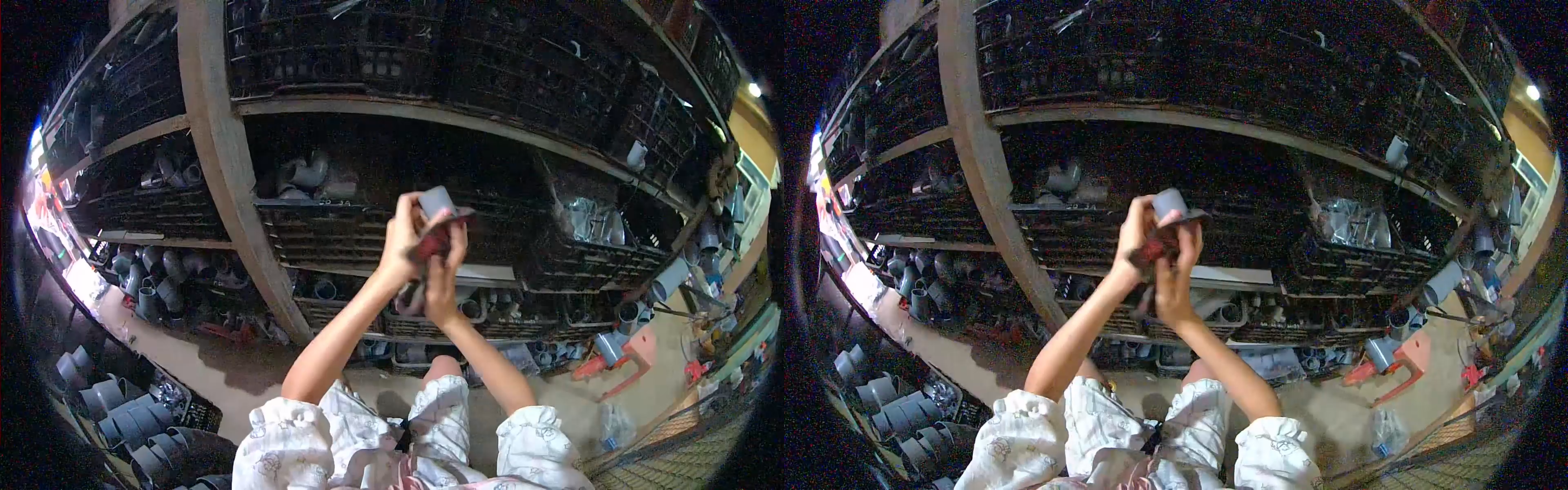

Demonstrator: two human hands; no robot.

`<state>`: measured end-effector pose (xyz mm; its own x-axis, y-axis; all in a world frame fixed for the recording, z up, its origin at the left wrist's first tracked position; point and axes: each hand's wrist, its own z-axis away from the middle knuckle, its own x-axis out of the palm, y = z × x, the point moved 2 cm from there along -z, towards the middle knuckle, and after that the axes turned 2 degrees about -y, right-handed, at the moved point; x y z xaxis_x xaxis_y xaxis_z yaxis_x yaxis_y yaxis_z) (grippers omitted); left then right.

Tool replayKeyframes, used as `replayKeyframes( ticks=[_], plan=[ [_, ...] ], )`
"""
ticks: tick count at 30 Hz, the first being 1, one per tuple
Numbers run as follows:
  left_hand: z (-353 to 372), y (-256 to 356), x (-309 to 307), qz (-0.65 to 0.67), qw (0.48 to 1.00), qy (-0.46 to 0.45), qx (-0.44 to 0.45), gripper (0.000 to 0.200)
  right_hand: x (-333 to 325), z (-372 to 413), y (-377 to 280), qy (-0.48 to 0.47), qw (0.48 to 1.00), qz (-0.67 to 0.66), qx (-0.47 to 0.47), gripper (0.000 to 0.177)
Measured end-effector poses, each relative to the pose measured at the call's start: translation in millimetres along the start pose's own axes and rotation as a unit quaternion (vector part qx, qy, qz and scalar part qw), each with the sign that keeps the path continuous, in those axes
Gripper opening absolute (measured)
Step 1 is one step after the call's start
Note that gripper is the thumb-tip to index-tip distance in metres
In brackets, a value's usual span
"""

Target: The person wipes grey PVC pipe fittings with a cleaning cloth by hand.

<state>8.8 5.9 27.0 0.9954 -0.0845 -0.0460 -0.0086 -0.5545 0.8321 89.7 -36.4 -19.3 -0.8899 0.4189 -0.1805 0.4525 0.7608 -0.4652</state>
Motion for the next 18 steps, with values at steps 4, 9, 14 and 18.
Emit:
replayKeyframes(
  ticks=[4, 9, 14, 18],
  plan=[
    [29.5, 5.5, 7.1, -0.017, 0.997, 0.005, 0.076, 0.044, -12.2, -14.5, 37.4, 0.007, 0.882, -0.456, 0.121, 0.041],
    [26.8, -1.5, -0.9, 0.014, 1.0, -0.025, -0.01, 0.04, -9.5, -2.1, 41.1, -0.043, 0.931, -0.311, 0.189, 0.044],
    [16.3, -7.8, -7.2, 0.081, 0.996, 0.025, -0.023, 0.041, -10.5, 12.7, -27.3, 0.016, 0.875, -0.378, 0.301, 0.053],
    [1.6, -21.8, -18.2, 0.111, 0.992, 0.046, -0.025, 0.054, -17.2, 39.9, -13.5, 0.049, 0.743, -0.545, 0.385, 0.041]
  ],
)
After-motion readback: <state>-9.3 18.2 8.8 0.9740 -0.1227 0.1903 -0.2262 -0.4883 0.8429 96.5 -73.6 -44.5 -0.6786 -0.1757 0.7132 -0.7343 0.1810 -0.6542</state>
